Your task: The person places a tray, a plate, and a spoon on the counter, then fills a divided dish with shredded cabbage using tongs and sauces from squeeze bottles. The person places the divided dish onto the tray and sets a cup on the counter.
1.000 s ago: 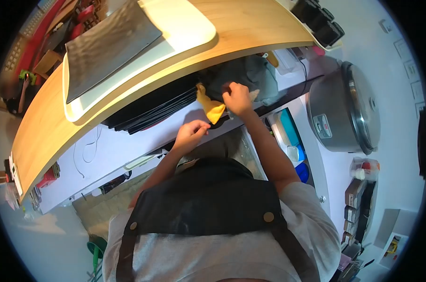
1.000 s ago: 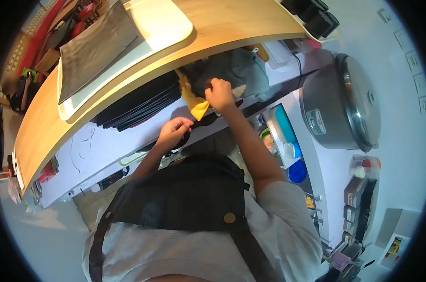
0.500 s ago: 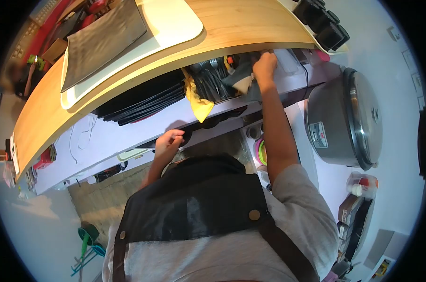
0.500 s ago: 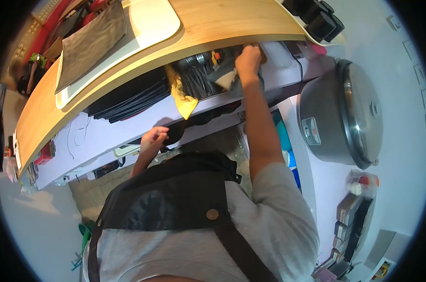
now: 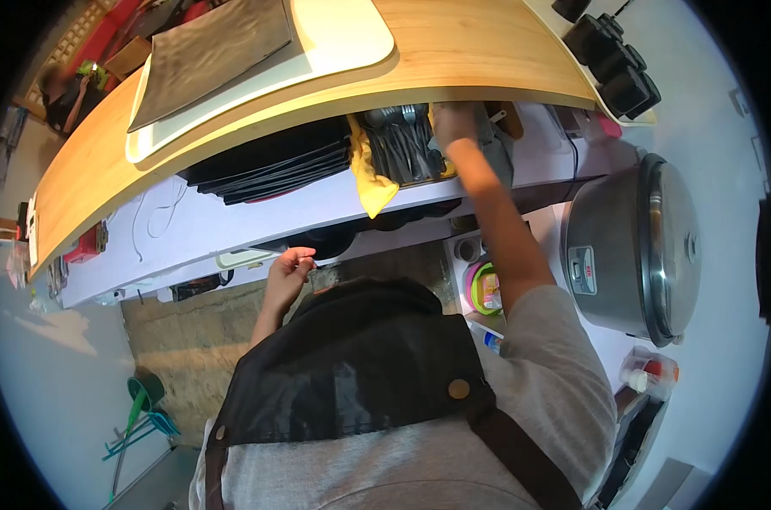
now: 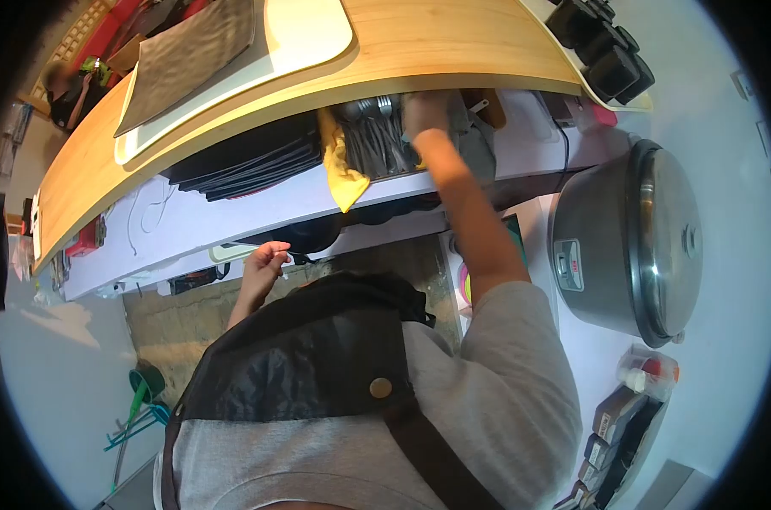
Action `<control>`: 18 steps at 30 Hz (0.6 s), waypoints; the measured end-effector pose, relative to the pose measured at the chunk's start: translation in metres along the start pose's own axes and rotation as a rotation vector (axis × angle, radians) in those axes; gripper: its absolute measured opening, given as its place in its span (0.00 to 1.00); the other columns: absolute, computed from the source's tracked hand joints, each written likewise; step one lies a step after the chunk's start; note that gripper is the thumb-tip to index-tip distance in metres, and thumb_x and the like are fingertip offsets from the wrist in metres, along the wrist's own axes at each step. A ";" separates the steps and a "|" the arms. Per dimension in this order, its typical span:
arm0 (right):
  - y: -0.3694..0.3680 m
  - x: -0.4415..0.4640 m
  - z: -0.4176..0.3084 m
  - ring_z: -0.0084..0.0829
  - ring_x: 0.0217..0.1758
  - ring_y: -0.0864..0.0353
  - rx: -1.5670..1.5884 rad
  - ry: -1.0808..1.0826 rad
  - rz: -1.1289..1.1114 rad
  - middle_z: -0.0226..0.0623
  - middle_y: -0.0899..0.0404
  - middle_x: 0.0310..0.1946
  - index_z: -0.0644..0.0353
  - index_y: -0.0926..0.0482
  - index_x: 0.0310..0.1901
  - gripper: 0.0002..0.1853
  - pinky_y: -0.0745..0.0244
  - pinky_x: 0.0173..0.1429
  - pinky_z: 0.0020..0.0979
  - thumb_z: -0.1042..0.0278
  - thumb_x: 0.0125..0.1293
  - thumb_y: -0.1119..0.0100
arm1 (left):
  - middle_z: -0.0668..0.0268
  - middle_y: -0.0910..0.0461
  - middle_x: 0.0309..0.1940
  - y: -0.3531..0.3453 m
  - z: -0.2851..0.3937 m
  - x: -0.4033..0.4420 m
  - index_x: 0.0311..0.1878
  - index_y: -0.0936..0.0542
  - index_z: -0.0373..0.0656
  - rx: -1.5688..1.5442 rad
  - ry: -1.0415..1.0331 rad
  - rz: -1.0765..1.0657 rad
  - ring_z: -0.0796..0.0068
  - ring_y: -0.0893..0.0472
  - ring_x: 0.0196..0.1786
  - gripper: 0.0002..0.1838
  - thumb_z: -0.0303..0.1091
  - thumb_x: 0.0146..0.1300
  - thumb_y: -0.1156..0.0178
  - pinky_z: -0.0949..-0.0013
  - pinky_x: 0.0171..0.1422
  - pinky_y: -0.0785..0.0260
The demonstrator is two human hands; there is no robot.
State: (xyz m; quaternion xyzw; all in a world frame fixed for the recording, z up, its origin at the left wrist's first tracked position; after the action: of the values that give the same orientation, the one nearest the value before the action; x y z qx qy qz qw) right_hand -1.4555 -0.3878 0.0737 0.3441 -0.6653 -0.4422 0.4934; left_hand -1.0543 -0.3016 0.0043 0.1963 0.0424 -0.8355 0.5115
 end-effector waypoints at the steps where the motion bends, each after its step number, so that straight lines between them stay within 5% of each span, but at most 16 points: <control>1: -0.020 -0.013 -0.015 0.47 0.43 0.23 0.085 -0.026 -0.167 0.51 0.23 0.38 0.62 0.22 0.39 0.13 0.28 0.47 0.44 0.63 0.59 0.49 | 0.71 0.23 0.29 -0.002 0.002 0.000 0.45 0.24 0.40 0.011 -0.005 -0.019 0.86 0.29 0.29 0.09 0.29 0.63 0.48 0.80 0.32 0.36; 3: -0.014 -0.034 -0.041 0.49 0.43 0.22 0.163 -0.158 -0.432 0.51 0.22 0.38 0.64 0.20 0.36 0.14 0.27 0.48 0.42 0.61 0.55 0.39 | 0.71 0.23 0.29 -0.005 0.004 0.000 0.45 0.24 0.40 0.023 -0.007 -0.040 0.86 0.29 0.29 0.09 0.29 0.63 0.48 0.80 0.33 0.36; 6: -0.017 -0.038 -0.044 0.48 0.44 0.22 0.199 -0.301 -0.389 0.53 0.22 0.38 0.64 0.21 0.36 0.15 0.27 0.49 0.42 0.60 0.55 0.38 | 0.72 0.24 0.29 -0.007 0.008 0.005 0.46 0.24 0.41 0.030 -0.032 -0.043 0.88 0.31 0.28 0.09 0.30 0.64 0.48 0.81 0.32 0.37; 10: -0.026 -0.030 -0.039 0.49 0.48 0.23 0.230 -0.361 -0.452 0.53 0.22 0.41 0.64 0.23 0.42 0.15 0.28 0.51 0.43 0.62 0.63 0.50 | 0.72 0.23 0.29 -0.008 0.004 0.008 0.46 0.24 0.41 0.004 -0.041 -0.088 0.86 0.29 0.31 0.09 0.30 0.64 0.48 0.80 0.33 0.36; 14: -0.042 -0.028 -0.051 0.57 0.42 0.24 0.445 -0.317 -0.265 0.59 0.23 0.35 0.70 0.27 0.43 0.17 0.28 0.49 0.44 0.63 0.62 0.54 | 0.71 0.23 0.30 -0.005 -0.004 0.010 0.46 0.24 0.41 -0.005 -0.025 -0.107 0.85 0.26 0.33 0.10 0.30 0.63 0.48 0.79 0.35 0.35; 18: -0.054 -0.039 -0.076 0.56 0.48 0.25 0.325 -0.434 -0.384 0.58 0.25 0.44 0.70 0.31 0.47 0.17 0.29 0.53 0.44 0.65 0.63 0.54 | 0.71 0.22 0.30 0.000 -0.004 0.006 0.46 0.24 0.41 0.022 -0.019 -0.087 0.84 0.26 0.32 0.10 0.30 0.63 0.48 0.79 0.35 0.34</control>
State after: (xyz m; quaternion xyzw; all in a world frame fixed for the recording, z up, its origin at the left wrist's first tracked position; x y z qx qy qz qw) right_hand -1.3706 -0.3919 0.0194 0.4350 -0.7397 -0.4783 0.1865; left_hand -1.0555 -0.3052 -0.0016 0.1921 0.0368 -0.8591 0.4729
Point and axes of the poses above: each hand's wrist, its own x-axis towards the middle knuckle, its own y-axis out of the back of the hand, z = x × y, the point moved 5 cm from there along x, towards the middle knuckle
